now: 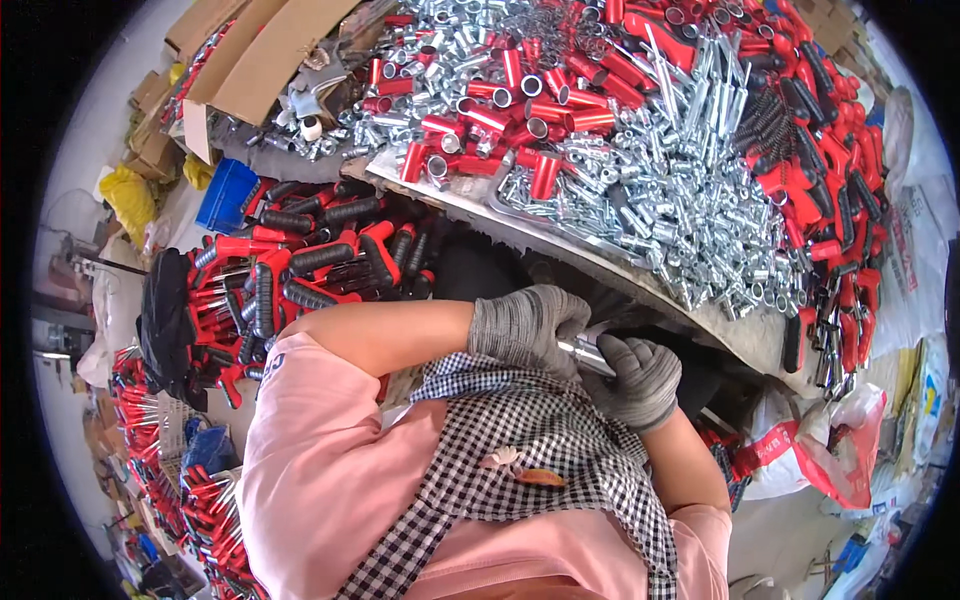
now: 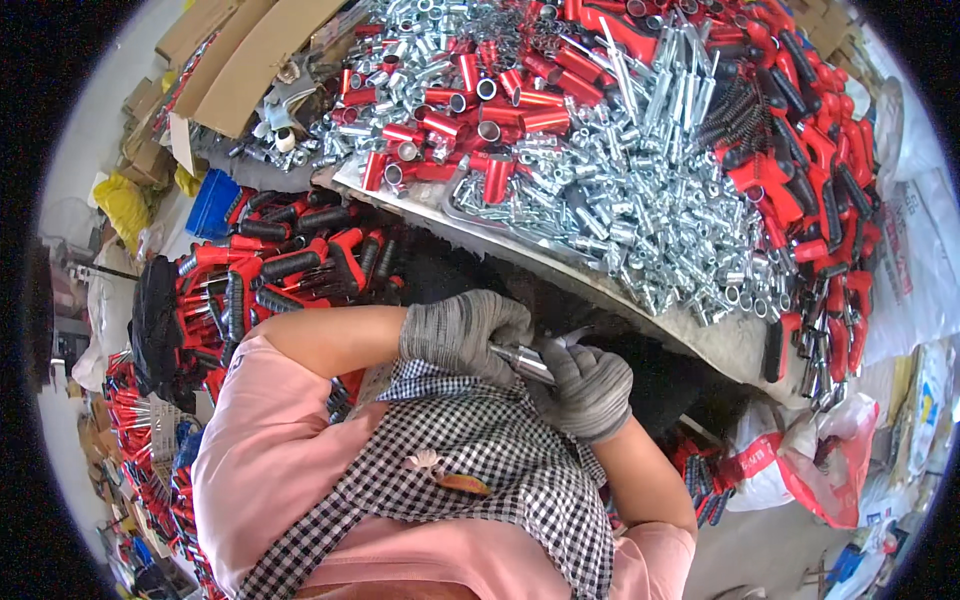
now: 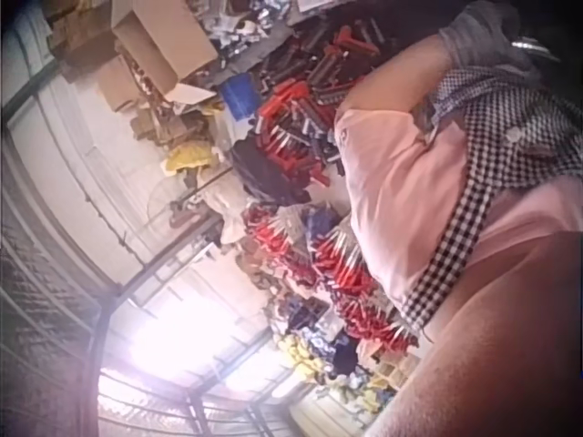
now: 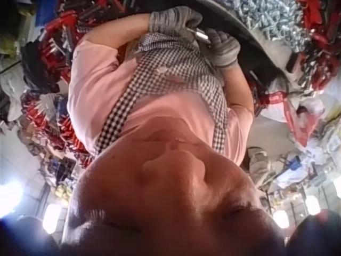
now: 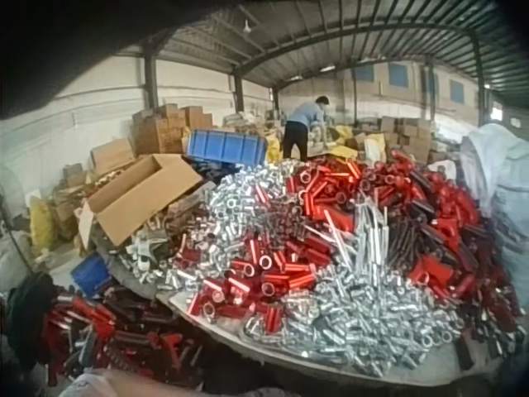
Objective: Assemble red handles onto silver metal components at a workstation.
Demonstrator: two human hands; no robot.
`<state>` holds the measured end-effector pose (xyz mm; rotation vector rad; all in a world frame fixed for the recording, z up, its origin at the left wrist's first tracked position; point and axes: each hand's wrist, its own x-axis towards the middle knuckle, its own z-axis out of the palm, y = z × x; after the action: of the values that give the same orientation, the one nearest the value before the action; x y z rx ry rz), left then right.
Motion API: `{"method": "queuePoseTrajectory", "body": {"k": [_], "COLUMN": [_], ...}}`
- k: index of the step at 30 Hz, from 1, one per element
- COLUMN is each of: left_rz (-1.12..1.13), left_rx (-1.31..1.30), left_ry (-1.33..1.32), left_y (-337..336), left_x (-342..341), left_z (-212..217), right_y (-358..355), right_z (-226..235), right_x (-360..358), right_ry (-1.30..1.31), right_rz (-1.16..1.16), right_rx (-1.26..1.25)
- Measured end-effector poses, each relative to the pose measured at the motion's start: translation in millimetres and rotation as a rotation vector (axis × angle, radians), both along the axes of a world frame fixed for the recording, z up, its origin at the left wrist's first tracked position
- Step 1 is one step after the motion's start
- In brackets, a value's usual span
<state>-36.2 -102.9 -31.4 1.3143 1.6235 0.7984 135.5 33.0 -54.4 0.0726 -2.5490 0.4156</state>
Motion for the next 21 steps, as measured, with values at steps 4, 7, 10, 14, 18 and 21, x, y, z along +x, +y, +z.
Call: {"method": "queuePoseTrajectory", "body": {"k": [4,7,10,14,18,21], "left_rz": [-0.096,-0.183,-0.153,-0.048,-0.129,-0.135], "left_rx": [0.273,0.365,0.379,0.479,0.52,0.52], "left_ry": [0.372,0.499,0.492,0.318,0.349,0.417], "left_y": [0,-3,-7,-13,-11,-14], "left_x": [-5,-3,-11,-8,-7,-3], "left_z": [13,21,24,18,10,8], "right_y": [3,14,22,18,14,13], "right_z": [14,27,27,29,32,35], "right_x": [-7,-9,0,9,11,9], "right_ry": [-0.207,-0.518,-0.489,-0.317,-0.178,-0.135], "right_rz": [0.039,0.199,0.202,0.112,0.066,0.06], "right_rx": [-0.39,-0.676,-0.644,-0.49,-0.349,-0.341]}}
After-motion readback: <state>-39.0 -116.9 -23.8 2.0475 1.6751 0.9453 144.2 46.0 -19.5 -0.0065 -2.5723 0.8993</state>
